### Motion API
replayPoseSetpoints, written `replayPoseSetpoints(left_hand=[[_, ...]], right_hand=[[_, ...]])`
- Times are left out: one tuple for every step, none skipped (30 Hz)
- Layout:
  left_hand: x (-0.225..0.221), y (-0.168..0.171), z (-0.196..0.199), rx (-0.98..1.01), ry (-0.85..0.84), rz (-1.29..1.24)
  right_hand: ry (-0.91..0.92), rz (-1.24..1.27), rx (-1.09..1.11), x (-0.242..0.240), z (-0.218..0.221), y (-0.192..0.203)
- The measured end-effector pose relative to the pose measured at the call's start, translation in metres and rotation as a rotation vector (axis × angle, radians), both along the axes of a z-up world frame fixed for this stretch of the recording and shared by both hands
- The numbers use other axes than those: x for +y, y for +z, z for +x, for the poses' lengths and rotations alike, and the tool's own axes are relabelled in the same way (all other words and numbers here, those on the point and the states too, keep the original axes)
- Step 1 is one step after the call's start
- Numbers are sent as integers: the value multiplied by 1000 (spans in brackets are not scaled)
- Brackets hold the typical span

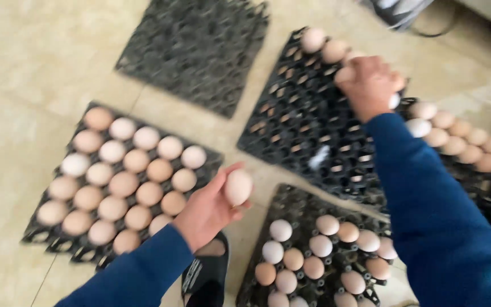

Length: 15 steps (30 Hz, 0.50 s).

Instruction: Sorting and organizing eggs into plastic trays, including inspecting individual eggs for quality.

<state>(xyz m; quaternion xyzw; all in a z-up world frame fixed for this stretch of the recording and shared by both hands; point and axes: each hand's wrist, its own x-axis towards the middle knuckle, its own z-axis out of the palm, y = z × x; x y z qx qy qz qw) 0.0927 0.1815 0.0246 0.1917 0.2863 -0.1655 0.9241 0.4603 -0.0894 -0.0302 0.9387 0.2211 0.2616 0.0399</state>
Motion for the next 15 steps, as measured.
replayPoseSetpoints(left_hand=[[2,4,0,16,13,0],[2,9,1,19,-6,-12],[3,13,3,20,-34,-24],[5,10,2,32,-31,-26],[3,7,1,29,-35,-44],[1,2,0,25,-39,-61],[0,-1,-4,48,-53,-82],[-2,-6,-8,-6,-61,-17],[-6,-12,-8,-67,-69,38],[-13,-2,-13,-52,-84,8],[-14,9,-11,-7,-153,139],[-16,22,-9,35,-223,270],[-20,9,-14,30,-234,262],[-25,-3,-17,8,-238,329],[-31,-15,-20,-17,-241,396]], right_hand=[[13,0,16,-3,-6,6],[146,116,44,-7,-12,12],[269,233,70,-15,-19,18],[270,233,83,-15,-40,31],[325,418,266,-20,-62,45],[375,604,451,-26,-84,59],[350,593,472,-33,-107,62],[336,734,643,-40,-130,66],[316,869,808,-49,-149,73],[283,852,819,-63,-175,79],[198,797,913,-71,-194,85],[112,741,1005,-78,-214,92],[98,739,999,-96,-222,79],[48,799,1065,-115,-231,67],[-4,860,1126,-135,-239,56]])
